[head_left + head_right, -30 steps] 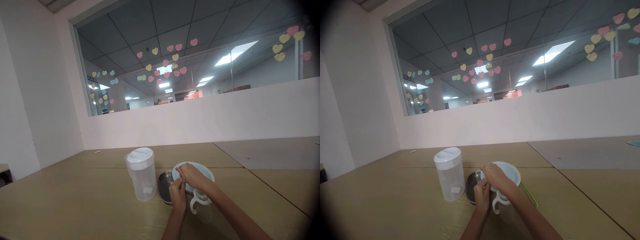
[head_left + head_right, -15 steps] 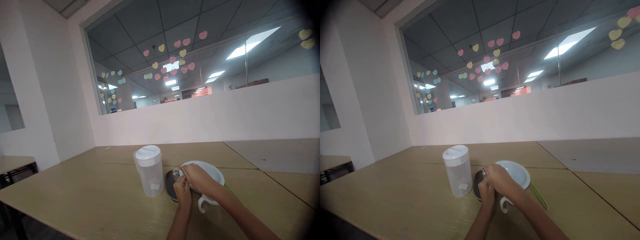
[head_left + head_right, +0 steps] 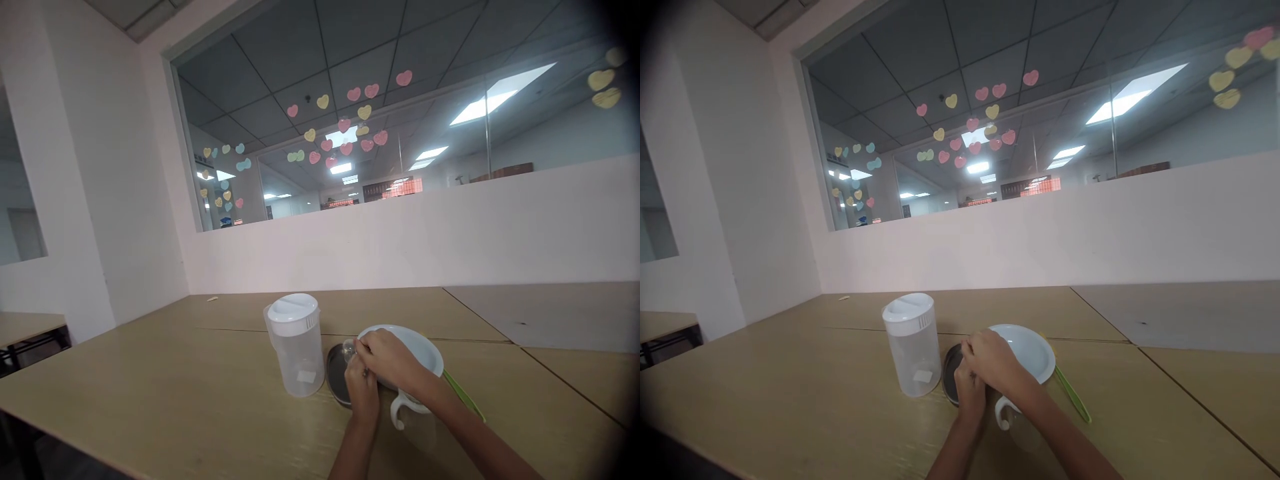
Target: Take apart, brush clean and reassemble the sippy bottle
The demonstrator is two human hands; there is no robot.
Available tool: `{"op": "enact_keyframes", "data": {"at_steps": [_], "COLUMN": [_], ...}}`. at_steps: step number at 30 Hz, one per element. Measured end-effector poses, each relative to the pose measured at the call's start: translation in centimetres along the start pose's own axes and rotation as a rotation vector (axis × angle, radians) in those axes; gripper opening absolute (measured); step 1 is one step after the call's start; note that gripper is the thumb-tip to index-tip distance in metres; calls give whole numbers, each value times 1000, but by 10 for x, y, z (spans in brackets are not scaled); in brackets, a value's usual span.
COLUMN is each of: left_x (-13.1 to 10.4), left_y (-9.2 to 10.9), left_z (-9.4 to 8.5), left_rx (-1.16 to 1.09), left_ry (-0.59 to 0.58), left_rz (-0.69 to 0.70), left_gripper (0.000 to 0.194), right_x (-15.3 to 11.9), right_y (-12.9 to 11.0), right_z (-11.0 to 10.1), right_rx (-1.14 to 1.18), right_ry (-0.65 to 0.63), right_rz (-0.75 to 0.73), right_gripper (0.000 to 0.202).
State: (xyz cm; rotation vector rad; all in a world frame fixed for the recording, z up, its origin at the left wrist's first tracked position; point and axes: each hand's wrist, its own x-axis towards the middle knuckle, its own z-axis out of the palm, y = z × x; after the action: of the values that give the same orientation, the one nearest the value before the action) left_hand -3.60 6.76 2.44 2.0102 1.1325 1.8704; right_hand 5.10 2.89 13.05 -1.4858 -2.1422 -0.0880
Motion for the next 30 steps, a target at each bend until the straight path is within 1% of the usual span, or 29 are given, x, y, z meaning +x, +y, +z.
{"op": "enact_keyframes", "data": {"at_steps": [4,7,10,15,17,21,26,30], "left_x": [-1,-2,-4,-6,-5,-5,-5,-5], "left_y": [0,0,-2,-4,-2,3,9,11], "left_z": [0,2,7,13,13,14,14,14], "left_rx": [-13,-25,-27,-5,5,11,12,5], "left_ry": [-18,-17,-42,-78,-99,-159,-176,-189], "left_rz": [32,18,-6,-17,-12,8,21,27], "left_gripper": [28,27,25,22,23,25,24,23], "right_x": [-2,-4,-7,-12,-13,-16,-21,-23], "right_y": [-9,-15,-19,-11,-6,-2,0,7], "right_z": [-10,-21,-32,-37,-40,-53,-76,-83], "right_rx": [-74,-142,-168,-175,-171,-99,12,54], "right_ry": [19,5,23,88,127,213,268,310], "right_rz": [56,61,60,-9,-14,13,97,144], "right_gripper": [41,37,37,40,40,45,46,47]}}
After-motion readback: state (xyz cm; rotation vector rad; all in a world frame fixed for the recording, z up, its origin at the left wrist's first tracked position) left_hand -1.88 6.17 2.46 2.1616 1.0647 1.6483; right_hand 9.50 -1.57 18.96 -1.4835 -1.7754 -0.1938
